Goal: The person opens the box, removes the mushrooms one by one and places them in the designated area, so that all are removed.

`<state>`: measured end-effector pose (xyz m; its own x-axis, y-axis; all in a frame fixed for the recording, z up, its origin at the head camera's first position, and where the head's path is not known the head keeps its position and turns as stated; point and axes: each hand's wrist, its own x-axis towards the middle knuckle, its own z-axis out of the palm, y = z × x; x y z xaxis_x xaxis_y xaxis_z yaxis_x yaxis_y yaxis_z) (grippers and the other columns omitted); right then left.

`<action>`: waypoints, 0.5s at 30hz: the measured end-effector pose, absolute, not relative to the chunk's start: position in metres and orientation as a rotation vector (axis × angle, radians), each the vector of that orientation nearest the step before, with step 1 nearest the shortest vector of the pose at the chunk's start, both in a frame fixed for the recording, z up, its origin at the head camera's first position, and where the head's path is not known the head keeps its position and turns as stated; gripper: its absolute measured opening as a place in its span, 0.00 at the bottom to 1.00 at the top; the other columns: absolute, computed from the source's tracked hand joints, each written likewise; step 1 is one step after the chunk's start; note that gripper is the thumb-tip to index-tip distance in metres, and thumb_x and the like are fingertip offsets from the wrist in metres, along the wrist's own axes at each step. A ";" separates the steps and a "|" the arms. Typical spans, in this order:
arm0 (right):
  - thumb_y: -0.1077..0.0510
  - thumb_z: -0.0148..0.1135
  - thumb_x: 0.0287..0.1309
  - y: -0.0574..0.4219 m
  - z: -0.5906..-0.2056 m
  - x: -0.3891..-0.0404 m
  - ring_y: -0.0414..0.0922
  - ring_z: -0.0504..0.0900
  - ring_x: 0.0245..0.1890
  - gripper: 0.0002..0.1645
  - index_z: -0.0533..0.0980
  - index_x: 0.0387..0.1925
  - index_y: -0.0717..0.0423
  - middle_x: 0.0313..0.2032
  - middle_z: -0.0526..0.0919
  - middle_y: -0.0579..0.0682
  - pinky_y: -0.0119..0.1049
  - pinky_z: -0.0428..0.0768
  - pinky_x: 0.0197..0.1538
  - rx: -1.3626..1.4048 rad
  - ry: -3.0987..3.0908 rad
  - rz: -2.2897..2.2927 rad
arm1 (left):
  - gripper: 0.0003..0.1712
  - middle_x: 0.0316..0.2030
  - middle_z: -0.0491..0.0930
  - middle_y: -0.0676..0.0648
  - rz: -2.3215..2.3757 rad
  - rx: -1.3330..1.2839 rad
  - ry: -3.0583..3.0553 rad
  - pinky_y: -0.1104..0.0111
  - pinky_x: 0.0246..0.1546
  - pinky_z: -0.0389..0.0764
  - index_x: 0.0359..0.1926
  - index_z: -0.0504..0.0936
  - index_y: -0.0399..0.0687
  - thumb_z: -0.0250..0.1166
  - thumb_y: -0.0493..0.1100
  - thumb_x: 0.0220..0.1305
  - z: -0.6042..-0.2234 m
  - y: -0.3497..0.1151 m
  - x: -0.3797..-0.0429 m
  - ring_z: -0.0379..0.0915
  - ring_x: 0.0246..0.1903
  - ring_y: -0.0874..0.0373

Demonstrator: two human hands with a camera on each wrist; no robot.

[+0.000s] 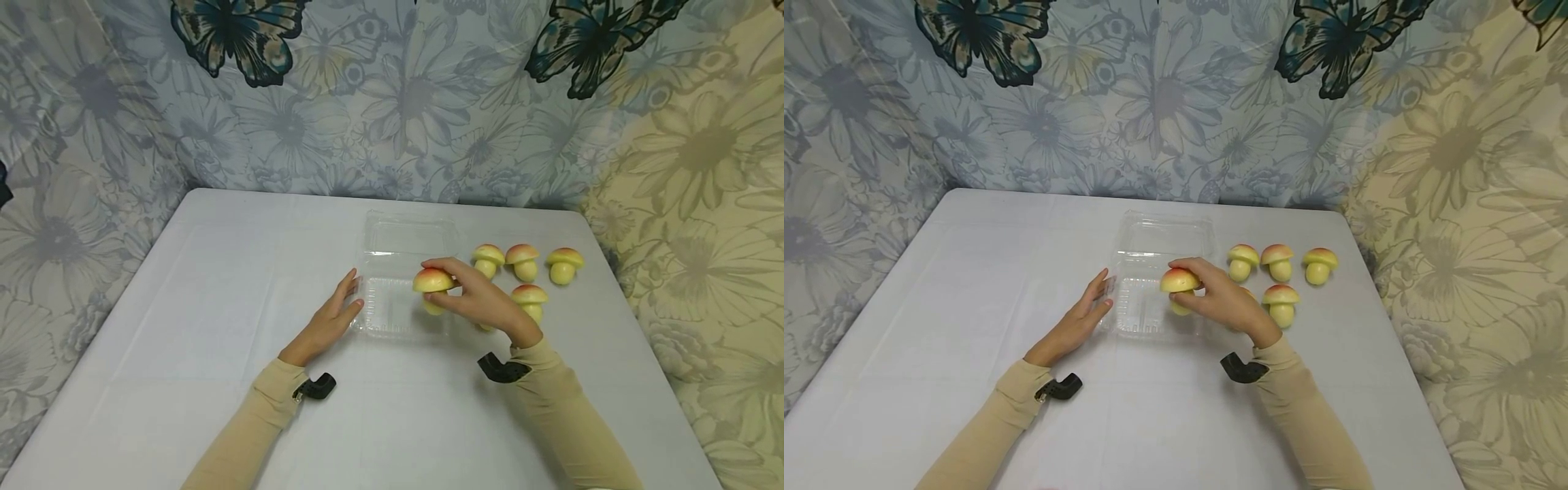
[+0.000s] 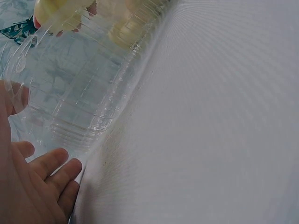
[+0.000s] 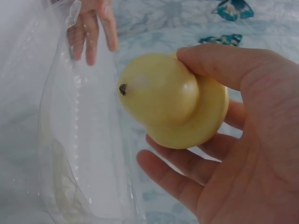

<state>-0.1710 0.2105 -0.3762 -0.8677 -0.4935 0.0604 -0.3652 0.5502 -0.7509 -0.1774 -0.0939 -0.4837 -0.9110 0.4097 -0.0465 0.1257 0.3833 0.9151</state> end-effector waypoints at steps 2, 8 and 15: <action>0.54 0.69 0.64 0.212 -0.376 -0.171 0.44 0.78 0.59 0.33 0.70 0.69 0.48 0.64 0.77 0.48 0.47 0.77 0.62 -0.724 2.632 -1.211 | 0.41 0.80 0.52 0.47 1.538 0.473 2.381 0.41 0.78 0.46 0.82 0.40 0.59 0.48 0.57 0.78 -0.483 -0.094 -0.177 0.46 0.80 0.46; 0.55 0.70 0.64 0.217 -0.374 -0.171 0.46 0.79 0.59 0.33 0.70 0.69 0.49 0.64 0.78 0.50 0.46 0.78 0.60 -0.734 2.663 -1.200 | 0.41 0.80 0.52 0.46 1.538 0.477 2.387 0.42 0.78 0.47 0.82 0.40 0.59 0.48 0.56 0.78 -0.484 -0.093 -0.177 0.47 0.80 0.46; 0.56 0.70 0.64 0.225 -0.374 -0.172 0.46 0.80 0.58 0.33 0.71 0.68 0.51 0.62 0.80 0.51 0.43 0.79 0.59 -0.733 2.695 -1.191 | 0.41 0.80 0.53 0.47 1.536 0.475 2.397 0.41 0.77 0.48 0.82 0.40 0.60 0.48 0.57 0.78 -0.483 -0.093 -0.176 0.48 0.80 0.46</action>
